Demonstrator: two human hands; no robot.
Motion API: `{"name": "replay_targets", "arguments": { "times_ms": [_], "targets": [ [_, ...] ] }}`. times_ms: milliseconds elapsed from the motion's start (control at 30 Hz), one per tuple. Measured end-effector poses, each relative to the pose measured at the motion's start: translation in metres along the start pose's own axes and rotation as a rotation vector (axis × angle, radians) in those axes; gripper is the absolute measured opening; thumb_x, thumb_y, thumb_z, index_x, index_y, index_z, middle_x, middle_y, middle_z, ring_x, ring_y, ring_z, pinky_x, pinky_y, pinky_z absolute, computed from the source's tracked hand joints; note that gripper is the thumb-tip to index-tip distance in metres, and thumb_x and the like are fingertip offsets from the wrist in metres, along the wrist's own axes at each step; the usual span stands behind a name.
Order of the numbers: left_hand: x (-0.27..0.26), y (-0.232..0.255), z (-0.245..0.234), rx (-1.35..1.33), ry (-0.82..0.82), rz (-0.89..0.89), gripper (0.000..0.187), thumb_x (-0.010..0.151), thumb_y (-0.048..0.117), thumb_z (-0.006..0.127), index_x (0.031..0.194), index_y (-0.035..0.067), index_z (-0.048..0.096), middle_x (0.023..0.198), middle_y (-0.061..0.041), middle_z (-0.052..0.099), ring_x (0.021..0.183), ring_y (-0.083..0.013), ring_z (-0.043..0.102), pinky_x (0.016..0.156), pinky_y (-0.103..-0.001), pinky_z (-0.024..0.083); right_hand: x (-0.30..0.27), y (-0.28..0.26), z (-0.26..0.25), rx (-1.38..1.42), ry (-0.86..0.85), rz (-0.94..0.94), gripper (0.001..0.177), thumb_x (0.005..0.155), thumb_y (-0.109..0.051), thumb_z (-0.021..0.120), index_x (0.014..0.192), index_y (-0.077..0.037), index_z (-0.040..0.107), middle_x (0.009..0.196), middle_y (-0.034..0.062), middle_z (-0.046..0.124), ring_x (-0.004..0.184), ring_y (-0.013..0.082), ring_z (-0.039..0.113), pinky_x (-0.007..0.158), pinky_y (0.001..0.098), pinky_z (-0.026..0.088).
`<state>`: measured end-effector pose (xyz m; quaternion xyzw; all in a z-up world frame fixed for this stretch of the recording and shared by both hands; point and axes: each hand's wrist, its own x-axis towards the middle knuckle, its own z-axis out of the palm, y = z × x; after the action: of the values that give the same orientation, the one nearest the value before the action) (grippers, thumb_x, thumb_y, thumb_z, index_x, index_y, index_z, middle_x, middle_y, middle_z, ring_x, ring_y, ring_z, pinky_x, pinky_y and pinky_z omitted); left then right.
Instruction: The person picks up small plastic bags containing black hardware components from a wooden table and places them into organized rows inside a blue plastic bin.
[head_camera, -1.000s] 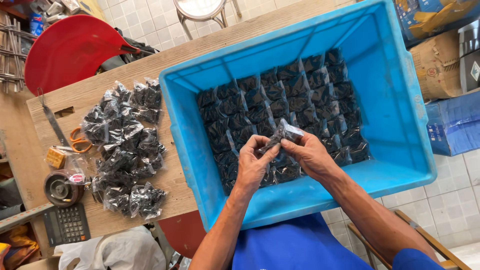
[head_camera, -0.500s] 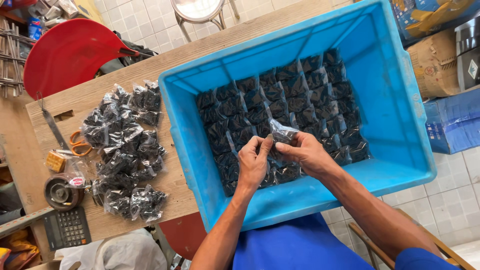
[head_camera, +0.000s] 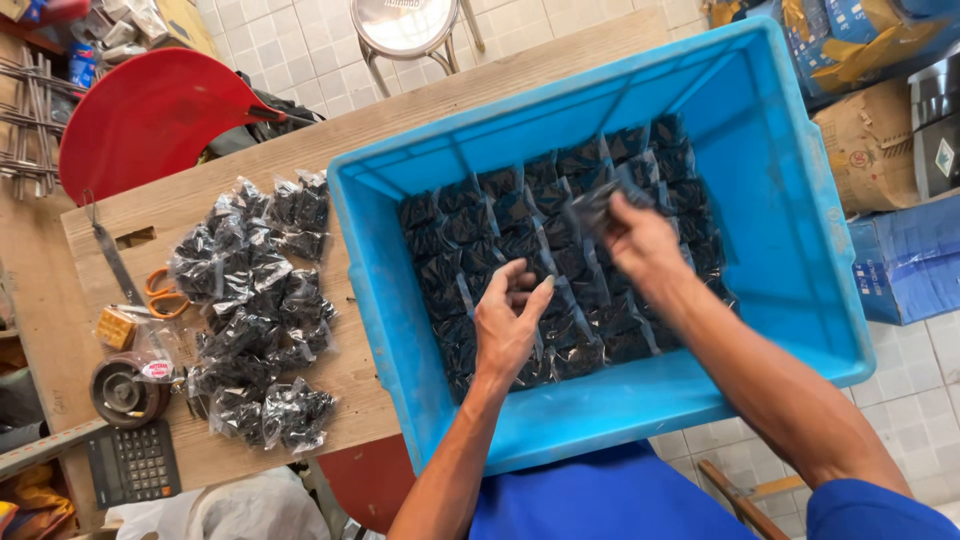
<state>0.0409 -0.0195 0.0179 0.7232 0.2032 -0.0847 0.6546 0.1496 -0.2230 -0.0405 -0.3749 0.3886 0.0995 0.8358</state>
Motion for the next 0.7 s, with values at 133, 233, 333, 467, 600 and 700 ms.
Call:
{"name": "replay_targets", "arguments": {
  "times_ms": [133, 233, 333, 467, 600, 700],
  "targets": [
    [-0.006, -0.020, -0.017, 0.080, 0.038, -0.021, 0.055, 0.092, 0.034, 0.087, 0.134, 0.001, 0.071, 0.114, -0.026, 0.077, 0.094, -0.0343, 0.081, 0.077, -0.042, 0.066, 0.186, -0.015, -0.067, 0.212, 0.149, -0.096, 0.029, 0.099, -0.012, 0.083, 0.122, 0.001, 0.072, 0.114, 0.0206, 0.074, 0.115, 0.0443, 0.074, 0.108, 0.0689, 0.054],
    [-0.009, -0.035, -0.029, 0.075, 0.045, -0.098, 0.052, 0.094, 0.031, 0.084, 0.134, 0.000, 0.072, 0.114, -0.027, 0.077, 0.092, -0.0341, 0.080, 0.074, -0.043, 0.065, 0.285, -0.025, -0.098, 0.364, 0.134, -0.090, 0.027, 0.104, -0.011, 0.076, 0.127, 0.000, 0.066, 0.112, 0.0162, 0.066, 0.116, 0.0398, 0.071, 0.112, 0.0621, 0.055],
    [-0.016, -0.049, -0.037, 0.047, 0.081, -0.163, 0.055, 0.093, 0.033, 0.087, 0.134, 0.000, 0.073, 0.115, -0.026, 0.077, 0.090, -0.0289, 0.080, 0.073, -0.039, 0.064, 0.324, -0.028, -0.112, 0.388, 0.184, -0.034, 0.038, 0.103, -0.023, 0.079, 0.128, -0.001, 0.062, 0.113, 0.0144, 0.060, 0.118, 0.0406, 0.068, 0.115, 0.0634, 0.052],
    [-0.016, -0.062, -0.042, 0.024, 0.102, -0.193, 0.056, 0.092, 0.036, 0.088, 0.133, 0.001, 0.073, 0.113, -0.023, 0.078, 0.089, -0.0256, 0.080, 0.071, -0.037, 0.064, 0.306, -0.042, -0.090, 0.454, 0.204, 0.000, 0.030, 0.107, -0.024, 0.067, 0.123, 0.001, 0.060, 0.106, 0.0146, 0.055, 0.113, 0.0425, 0.067, 0.109, 0.0659, 0.055],
    [-0.017, -0.068, -0.043, 0.019, 0.101, -0.208, 0.055, 0.091, 0.037, 0.089, 0.131, 0.002, 0.074, 0.110, -0.021, 0.079, 0.086, -0.0226, 0.079, 0.070, -0.033, 0.064, 0.284, -0.047, -0.084, 0.408, 0.275, -0.025, 0.032, 0.103, -0.024, 0.070, 0.118, 0.003, 0.059, 0.103, 0.0156, 0.053, 0.111, 0.0462, 0.067, 0.106, 0.0671, 0.057],
    [-0.017, -0.065, -0.044, 0.018, 0.095, -0.205, 0.056, 0.091, 0.038, 0.089, 0.131, 0.002, 0.075, 0.110, -0.020, 0.079, 0.087, -0.0225, 0.080, 0.071, -0.033, 0.064, 0.259, -0.058, -0.072, -0.117, 0.405, -0.190, 0.060, 0.101, -0.033, 0.075, 0.132, 0.015, 0.056, 0.103, 0.0364, 0.072, 0.091, 0.0587, 0.080, 0.075, 0.0771, 0.069]
  ]
}}
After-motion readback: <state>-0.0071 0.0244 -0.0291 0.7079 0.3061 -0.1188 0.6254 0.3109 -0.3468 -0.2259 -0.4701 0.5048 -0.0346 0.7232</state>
